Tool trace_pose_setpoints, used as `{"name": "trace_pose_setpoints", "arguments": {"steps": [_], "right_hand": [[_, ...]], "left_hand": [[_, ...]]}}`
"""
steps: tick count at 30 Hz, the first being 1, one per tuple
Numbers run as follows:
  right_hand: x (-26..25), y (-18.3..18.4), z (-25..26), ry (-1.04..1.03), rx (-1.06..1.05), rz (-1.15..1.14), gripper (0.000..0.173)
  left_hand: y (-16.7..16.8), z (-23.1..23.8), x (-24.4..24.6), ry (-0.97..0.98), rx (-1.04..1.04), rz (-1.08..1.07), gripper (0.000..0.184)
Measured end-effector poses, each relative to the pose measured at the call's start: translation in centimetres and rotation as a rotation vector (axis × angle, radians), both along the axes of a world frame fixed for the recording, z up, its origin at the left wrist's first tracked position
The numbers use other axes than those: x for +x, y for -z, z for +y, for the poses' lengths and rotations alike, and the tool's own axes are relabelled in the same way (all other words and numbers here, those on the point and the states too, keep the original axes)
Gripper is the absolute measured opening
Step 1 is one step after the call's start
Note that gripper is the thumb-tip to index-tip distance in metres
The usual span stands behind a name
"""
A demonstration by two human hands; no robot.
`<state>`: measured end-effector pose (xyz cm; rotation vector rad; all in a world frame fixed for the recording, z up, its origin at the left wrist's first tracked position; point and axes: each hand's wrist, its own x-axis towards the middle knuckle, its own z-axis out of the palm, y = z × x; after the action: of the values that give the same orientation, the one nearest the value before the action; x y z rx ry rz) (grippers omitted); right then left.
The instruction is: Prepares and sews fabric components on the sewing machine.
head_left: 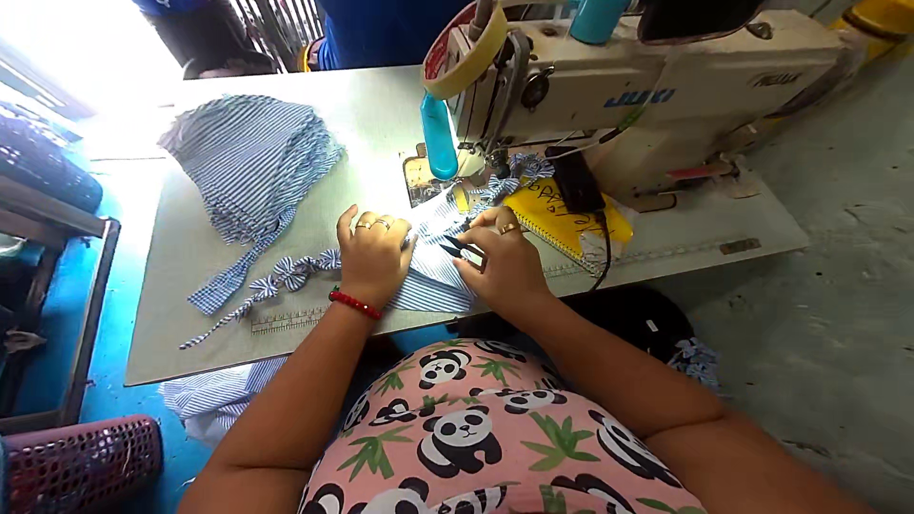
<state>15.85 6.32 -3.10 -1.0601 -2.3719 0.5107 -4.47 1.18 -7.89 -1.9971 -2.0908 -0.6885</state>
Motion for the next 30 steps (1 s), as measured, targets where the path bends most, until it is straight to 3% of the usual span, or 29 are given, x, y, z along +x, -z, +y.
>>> {"name": "trace_pose_setpoints", "arguments": {"steps": [9, 15, 21, 30], "right_hand": [[-5.4, -0.8, 1.3, 0.066, -0.092, -0.293, 0.017], [-5.2, 0.2, 1.2, 0.001, 0.017, -0.176, 0.004], [0.6, -1.3, 1.6, 0.009, -0.156, -0.074, 0.019], [-2.7, -1.1, 1.4, 0.041, -0.148, -0.034, 0.02]], "left_hand": [[0.1, -0.1, 0.0, -0.035, 0.045, 0.019, 0.024], [0.1, -0.3, -0.3, -0.042, 0.089, -0.006, 0.025], [0.2, -0.4, -0.8, -0.031, 0.142, -0.066, 0.034], [0.0, -0.6, -0.6, -0.061, 0.204, -0.006, 0.036]]}}
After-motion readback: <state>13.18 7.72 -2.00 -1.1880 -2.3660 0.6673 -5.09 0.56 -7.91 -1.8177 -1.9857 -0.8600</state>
